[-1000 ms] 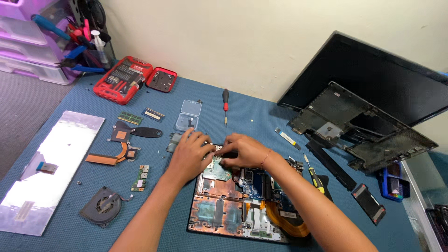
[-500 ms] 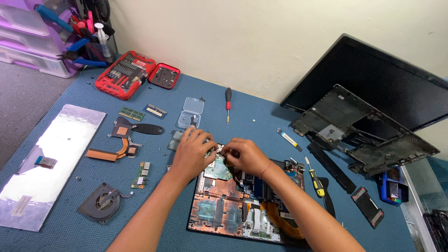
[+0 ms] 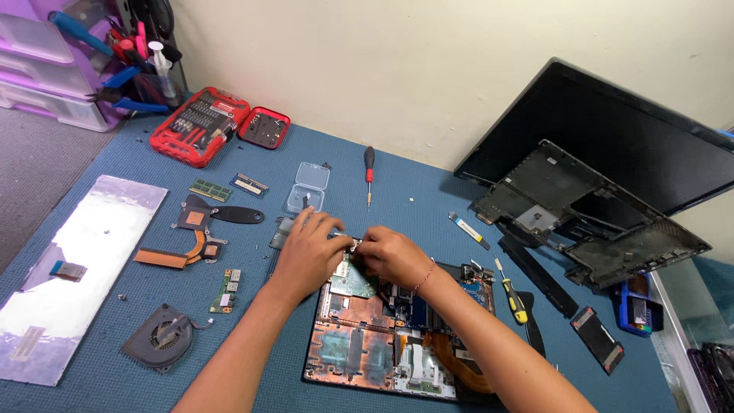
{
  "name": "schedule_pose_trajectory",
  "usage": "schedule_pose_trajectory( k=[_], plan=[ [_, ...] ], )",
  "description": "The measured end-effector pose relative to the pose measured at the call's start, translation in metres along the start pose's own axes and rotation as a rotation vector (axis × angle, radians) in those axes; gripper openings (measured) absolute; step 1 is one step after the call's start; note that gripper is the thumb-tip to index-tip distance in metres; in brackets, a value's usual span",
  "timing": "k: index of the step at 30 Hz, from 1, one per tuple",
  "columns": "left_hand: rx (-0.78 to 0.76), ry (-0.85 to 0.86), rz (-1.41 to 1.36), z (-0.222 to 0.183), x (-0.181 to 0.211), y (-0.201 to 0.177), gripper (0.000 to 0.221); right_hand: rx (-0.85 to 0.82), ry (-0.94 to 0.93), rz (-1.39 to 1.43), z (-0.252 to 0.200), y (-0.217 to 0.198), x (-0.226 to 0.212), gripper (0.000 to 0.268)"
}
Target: The person is repairing a laptop motherboard by hand, connecting ribbon cables and small wires to various connectors on the board. The workspace contains disassembled laptop parts, tools, and components laid out on a blue mat.
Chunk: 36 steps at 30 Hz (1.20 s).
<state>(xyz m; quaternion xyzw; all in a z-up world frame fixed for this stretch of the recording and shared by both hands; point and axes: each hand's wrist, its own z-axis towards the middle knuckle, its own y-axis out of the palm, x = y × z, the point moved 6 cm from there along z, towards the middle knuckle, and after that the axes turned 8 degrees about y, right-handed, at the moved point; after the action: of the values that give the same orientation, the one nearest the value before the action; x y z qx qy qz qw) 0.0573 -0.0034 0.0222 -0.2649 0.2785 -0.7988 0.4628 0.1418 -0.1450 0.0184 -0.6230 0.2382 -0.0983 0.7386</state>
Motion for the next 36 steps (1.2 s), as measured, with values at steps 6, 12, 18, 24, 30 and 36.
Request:
schedule_pose_trajectory(
  k=[6, 12, 18, 24, 30, 36],
  plan=[
    [-0.134, 0.098, 0.052, -0.004, -0.002, 0.018, 0.013, -0.011, 0.138, 0.057, 0.002, -0.006, -0.004, 0.014],
    [-0.223, 0.096, 0.147, 0.003, 0.007, 0.000, 0.021, -0.049, 0.089, 0.054, 0.001, -0.017, -0.017, 0.014],
    [-0.116, 0.277, 0.253, -0.007, 0.019, 0.002, 0.011, -0.067, 0.185, 0.251, -0.003, -0.012, -0.010, 0.014],
    [-0.102, 0.285, 0.297, -0.012, 0.021, -0.012, 0.015, -0.053, 0.250, 0.322, -0.001, -0.005, -0.007, 0.017],
    [-0.109, 0.286, 0.253, -0.015, 0.013, -0.012, 0.019, -0.037, 0.238, 0.291, -0.003, -0.007, -0.008, 0.015],
    [-0.060, 0.312, 0.202, -0.016, 0.015, -0.013, 0.019, 0.009, 0.150, 0.128, -0.004, -0.011, -0.018, 0.012]
  ],
)
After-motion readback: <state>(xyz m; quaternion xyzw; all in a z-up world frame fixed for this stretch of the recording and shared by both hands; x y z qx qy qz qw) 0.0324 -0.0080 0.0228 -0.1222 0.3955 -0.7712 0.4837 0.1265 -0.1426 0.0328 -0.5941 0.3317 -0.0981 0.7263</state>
